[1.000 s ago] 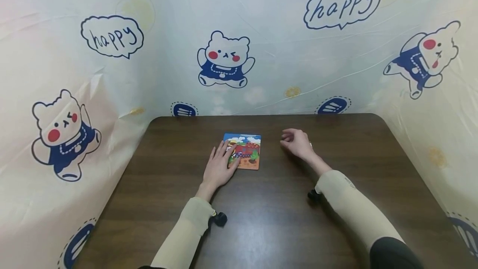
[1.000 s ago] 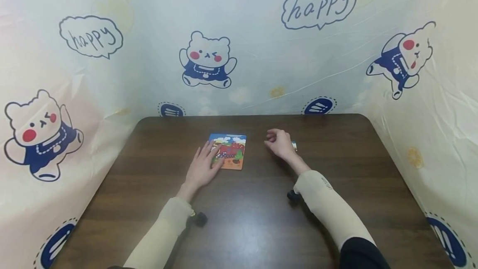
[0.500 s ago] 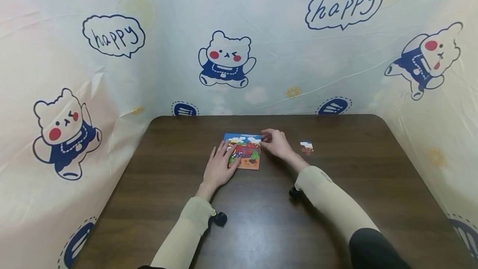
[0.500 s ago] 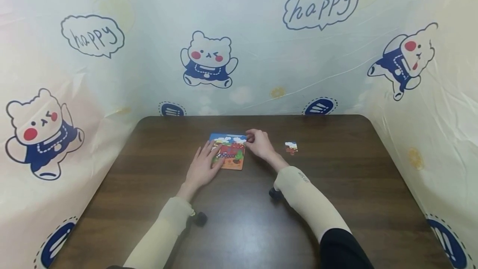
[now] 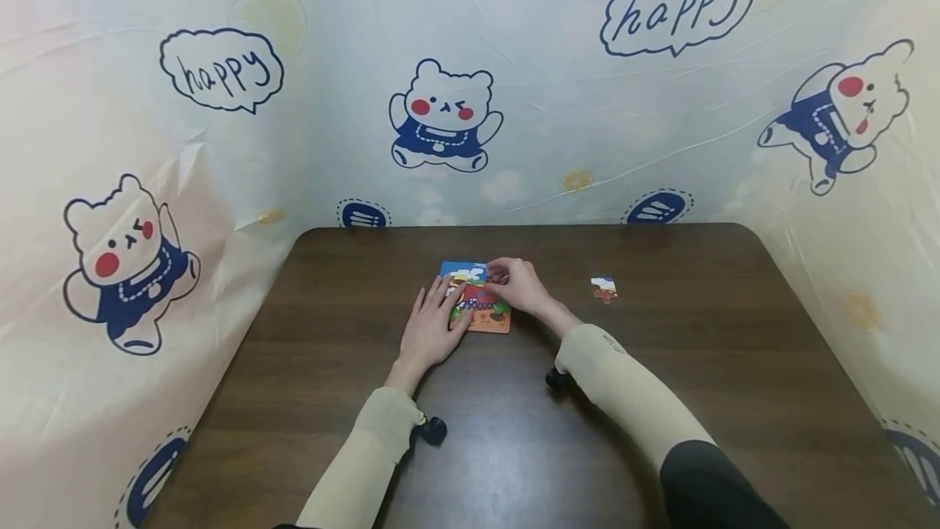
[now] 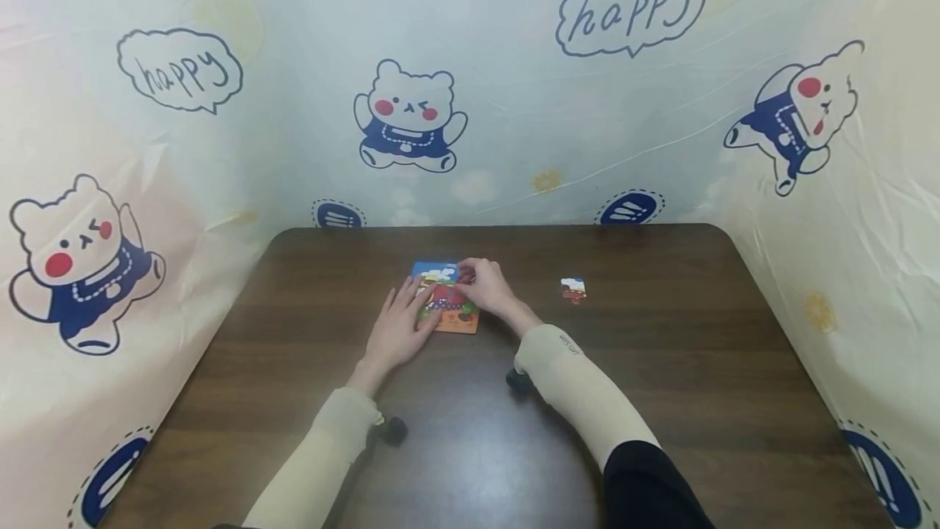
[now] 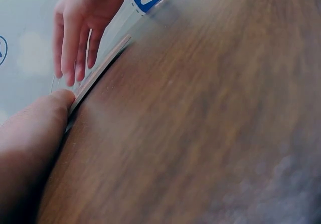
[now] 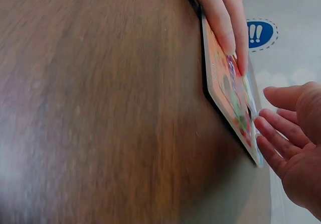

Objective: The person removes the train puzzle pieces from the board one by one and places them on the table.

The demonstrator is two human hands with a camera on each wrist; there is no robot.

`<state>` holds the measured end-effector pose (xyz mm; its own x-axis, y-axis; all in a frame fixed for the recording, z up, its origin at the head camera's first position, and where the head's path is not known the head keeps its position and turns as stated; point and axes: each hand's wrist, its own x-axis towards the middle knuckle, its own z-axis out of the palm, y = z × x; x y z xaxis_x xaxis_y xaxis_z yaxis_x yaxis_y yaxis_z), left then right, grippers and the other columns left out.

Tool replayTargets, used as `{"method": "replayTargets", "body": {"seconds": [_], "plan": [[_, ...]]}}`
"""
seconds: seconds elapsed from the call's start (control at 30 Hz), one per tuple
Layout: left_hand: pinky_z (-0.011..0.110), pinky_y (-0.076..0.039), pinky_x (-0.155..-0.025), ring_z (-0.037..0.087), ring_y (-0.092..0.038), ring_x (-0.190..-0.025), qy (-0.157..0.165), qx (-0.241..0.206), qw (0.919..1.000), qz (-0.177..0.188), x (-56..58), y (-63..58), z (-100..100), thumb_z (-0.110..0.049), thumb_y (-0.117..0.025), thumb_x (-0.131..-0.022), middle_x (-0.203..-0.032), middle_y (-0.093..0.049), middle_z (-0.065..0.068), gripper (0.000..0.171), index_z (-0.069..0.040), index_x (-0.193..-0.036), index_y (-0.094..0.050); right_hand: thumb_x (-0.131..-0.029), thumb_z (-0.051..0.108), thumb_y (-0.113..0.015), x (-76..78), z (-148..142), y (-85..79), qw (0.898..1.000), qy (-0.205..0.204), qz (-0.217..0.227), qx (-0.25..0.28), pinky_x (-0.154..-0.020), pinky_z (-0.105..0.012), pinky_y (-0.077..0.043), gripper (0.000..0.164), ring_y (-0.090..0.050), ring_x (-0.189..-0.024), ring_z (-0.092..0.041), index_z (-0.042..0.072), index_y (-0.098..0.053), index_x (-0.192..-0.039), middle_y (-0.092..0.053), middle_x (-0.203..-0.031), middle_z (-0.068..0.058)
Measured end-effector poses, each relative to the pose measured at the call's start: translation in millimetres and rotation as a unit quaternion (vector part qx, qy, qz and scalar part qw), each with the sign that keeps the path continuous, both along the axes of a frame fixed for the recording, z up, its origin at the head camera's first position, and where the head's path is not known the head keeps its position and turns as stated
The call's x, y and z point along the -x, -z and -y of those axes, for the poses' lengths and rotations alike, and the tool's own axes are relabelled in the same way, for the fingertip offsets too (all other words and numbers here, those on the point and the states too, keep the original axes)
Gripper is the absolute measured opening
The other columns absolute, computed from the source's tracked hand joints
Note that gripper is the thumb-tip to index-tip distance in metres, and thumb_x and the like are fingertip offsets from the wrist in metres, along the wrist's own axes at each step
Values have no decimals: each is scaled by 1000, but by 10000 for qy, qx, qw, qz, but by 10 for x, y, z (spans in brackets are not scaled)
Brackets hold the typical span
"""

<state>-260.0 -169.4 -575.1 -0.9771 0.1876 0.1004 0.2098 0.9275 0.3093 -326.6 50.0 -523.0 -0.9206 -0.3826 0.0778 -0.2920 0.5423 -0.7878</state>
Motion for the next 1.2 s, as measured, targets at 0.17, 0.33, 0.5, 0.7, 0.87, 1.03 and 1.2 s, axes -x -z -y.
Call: {"method": "replayTargets", "body": {"seconds": [0.17,0.33,0.5,0.7,0.87,1.03,1.2], "plan": [[56,-15,-142,30,-20,-174,12,-18,10000,-9,5,22,-5,-62,-47,-112,-184,-27,9,69,-23,-170,-45,-104,10,-76,-18,35,17,9998,153,20,-126,-107,-48,-63,39,-75,-120,-34,-3,-70,-140,-78,-131,-21],[56,-15,-143,29,-20,-174,10,3,10000,-68,25,25,0,-63,-46,-112,-184,-27,8,70,-24,-170,-44,-105,10,-75,-15,41,28,9992,343,7,-208,-110,-50,-61,39,-73,-126,-36,-3,-69,-141,-75,-135,-23],[56,-14,-143,30,-20,-174,13,-43,10000,-56,22,3,3,-62,-47,-112,-184,-27,9,69,-24,-169,-45,-103,7,-76,9,62,54,9991,425,52,-79,-107,-49,-62,39,-74,-122,-35,-4,-70,-140,-77,-132,-22],[55,-13,-143,29,-19,-174,8,-32,10000,-9,12,5,5,-62,-47,-112,-184,-27,8,68,-26,-170,-44,-101,6,-79,49,103,97,9955,775,497,226,-102,-47,-62,42,-72,-117,-34,-2,-70,-141,-77,-129,-21],[56,-13,-143,29,-18,-174,15,-7,10000,1,14,12,1,-63,-46,-112,-184,-27,8,69,-26,-170,-44,-101,9,-79,78,138,89,9944,754,725,130,-110,-49,-59,46,-70,-127,-37,-1,-68,-145,-74,-136,-23],[55,-13,-143,28,-17,-175,-6,58,10000,39,23,24,1,-63,-45,-112,-185,-26,7,69,-26,-170,-43,-100,8,-81,85,154,89,9952,674,702,76,-109,-49,-59,47,-70,-126,-37,0,-69,-144,-74,-135,-23],[57,-16,-142,30,-22,-173,18,-54,10000,-69,19,11,3,-60,-50,-112,-183,-30,9,68,-24,-169,-46,-101,5,-78,68,161,98,9969,561,544,60,-97,-45,-62,47,-72,-112,-33,3,-68,-147,-76,-124,-20]]}}
